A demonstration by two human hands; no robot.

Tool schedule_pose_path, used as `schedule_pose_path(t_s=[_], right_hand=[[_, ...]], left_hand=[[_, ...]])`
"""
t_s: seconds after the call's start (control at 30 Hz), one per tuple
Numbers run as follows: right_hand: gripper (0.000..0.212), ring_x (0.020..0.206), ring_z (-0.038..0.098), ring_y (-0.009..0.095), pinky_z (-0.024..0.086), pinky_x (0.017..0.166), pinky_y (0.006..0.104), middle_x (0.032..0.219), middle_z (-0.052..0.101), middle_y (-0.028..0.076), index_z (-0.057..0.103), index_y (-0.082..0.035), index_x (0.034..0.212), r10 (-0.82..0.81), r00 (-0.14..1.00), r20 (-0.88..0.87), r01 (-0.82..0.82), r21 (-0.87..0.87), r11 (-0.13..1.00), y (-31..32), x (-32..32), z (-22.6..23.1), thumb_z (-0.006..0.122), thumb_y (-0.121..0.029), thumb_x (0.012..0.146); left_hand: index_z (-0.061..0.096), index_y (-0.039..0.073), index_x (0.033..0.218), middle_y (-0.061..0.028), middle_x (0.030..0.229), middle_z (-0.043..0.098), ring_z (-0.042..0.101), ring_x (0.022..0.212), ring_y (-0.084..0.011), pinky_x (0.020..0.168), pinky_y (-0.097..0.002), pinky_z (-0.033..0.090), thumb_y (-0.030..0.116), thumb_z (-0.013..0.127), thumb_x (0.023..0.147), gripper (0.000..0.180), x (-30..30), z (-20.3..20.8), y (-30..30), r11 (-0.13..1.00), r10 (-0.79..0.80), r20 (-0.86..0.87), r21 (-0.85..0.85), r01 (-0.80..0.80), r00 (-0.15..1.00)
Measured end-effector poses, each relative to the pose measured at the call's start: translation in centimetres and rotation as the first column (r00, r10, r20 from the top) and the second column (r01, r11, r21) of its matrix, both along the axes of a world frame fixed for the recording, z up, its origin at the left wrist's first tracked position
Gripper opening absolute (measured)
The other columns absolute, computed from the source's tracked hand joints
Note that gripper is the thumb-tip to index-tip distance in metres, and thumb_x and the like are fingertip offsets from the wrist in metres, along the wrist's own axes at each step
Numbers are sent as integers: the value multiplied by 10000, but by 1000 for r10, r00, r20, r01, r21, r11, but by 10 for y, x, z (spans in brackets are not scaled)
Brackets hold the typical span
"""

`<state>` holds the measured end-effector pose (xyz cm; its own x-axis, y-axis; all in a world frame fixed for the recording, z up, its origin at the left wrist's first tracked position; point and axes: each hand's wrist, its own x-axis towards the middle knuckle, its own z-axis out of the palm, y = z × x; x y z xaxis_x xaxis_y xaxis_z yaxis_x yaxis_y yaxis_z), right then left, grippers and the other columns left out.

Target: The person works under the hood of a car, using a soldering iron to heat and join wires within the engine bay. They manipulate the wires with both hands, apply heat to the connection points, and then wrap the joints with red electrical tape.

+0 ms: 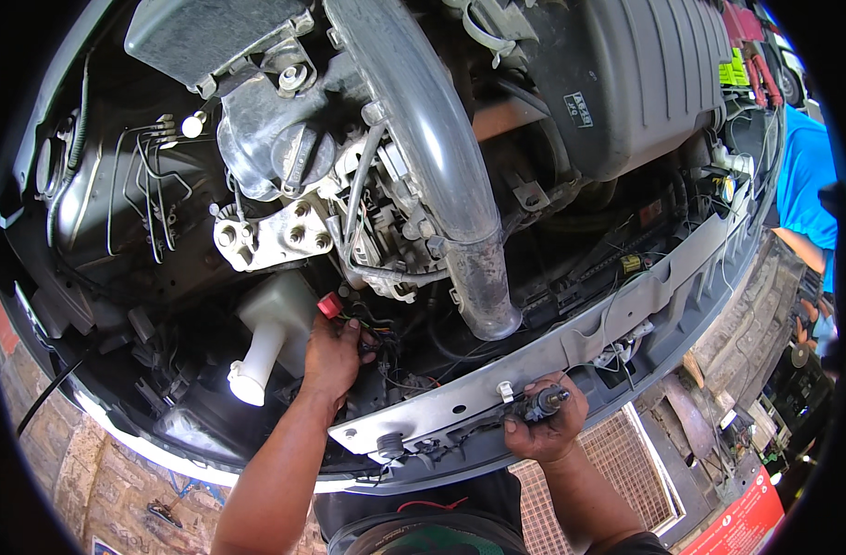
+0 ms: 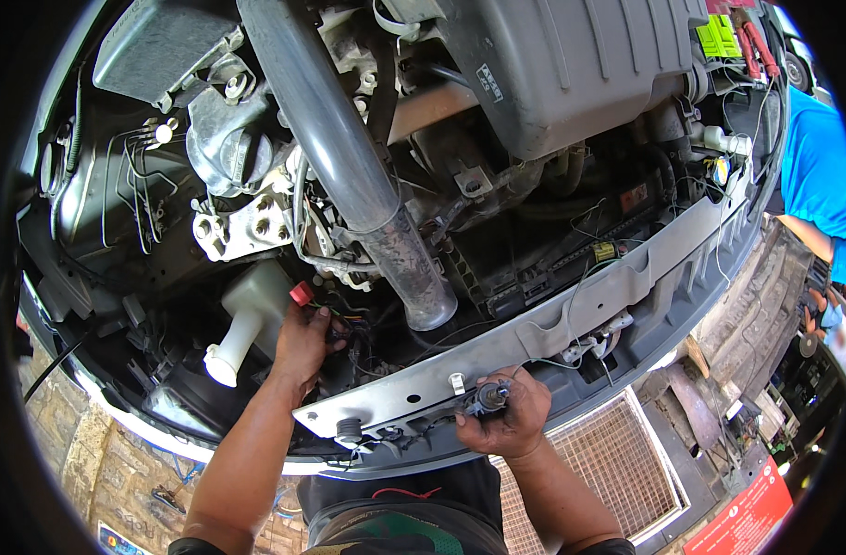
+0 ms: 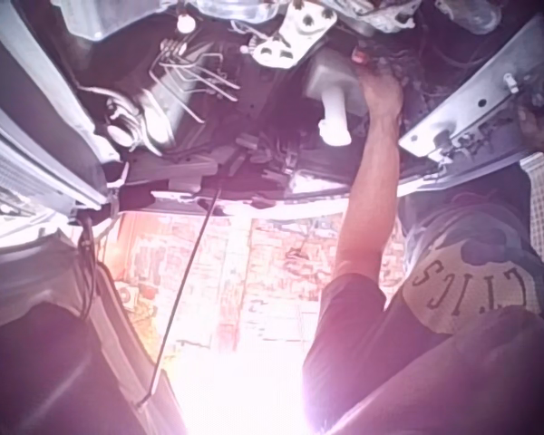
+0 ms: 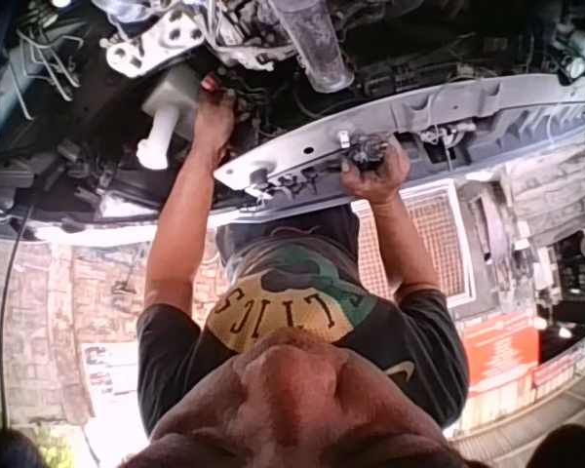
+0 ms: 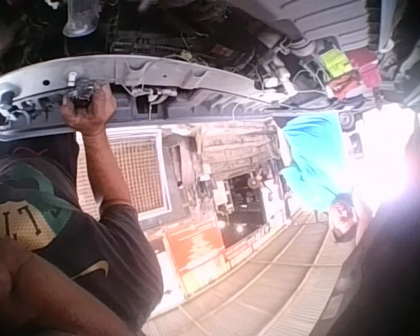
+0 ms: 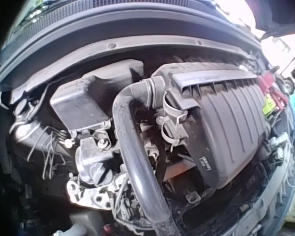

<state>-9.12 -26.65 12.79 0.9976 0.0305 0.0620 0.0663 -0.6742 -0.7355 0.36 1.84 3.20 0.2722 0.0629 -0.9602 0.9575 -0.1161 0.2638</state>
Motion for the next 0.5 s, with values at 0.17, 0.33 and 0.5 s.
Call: schedule_pose_path(t_s=[0.17,0.33,0.5], right_hand=[[875,647,698,260,574,550,356,821,700,93,402,-91,1566,-8,999,48,7,9,1000,0,-3,-4,846,-331,852],[903,646,697,257,576,550,355,818,695,91,400,-102,1588,-11,999,34,11,12,1000,2,-1,-2,851,-321,837],[856,643,693,256,577,553,357,825,701,90,433,-82,1540,-4,1000,-7,4,9,1000,1,0,0,852,-319,832]], left_hand=[[478,9,1403,-96,1066,692,701,911,-173,779,-346,624,0,631,1052,382,-2,-2,4,987,153,-30,-49,-155,988],[440,6,1426,-97,1055,691,699,935,-177,833,-320,594,-105,790,846,686,-9,0,8,991,-134,138,-6,136,981],[408,0,1448,-110,1058,703,712,945,-186,843,-320,598,-90,816,829,747,-11,-6,11,969,-246,139,64,239,959]])
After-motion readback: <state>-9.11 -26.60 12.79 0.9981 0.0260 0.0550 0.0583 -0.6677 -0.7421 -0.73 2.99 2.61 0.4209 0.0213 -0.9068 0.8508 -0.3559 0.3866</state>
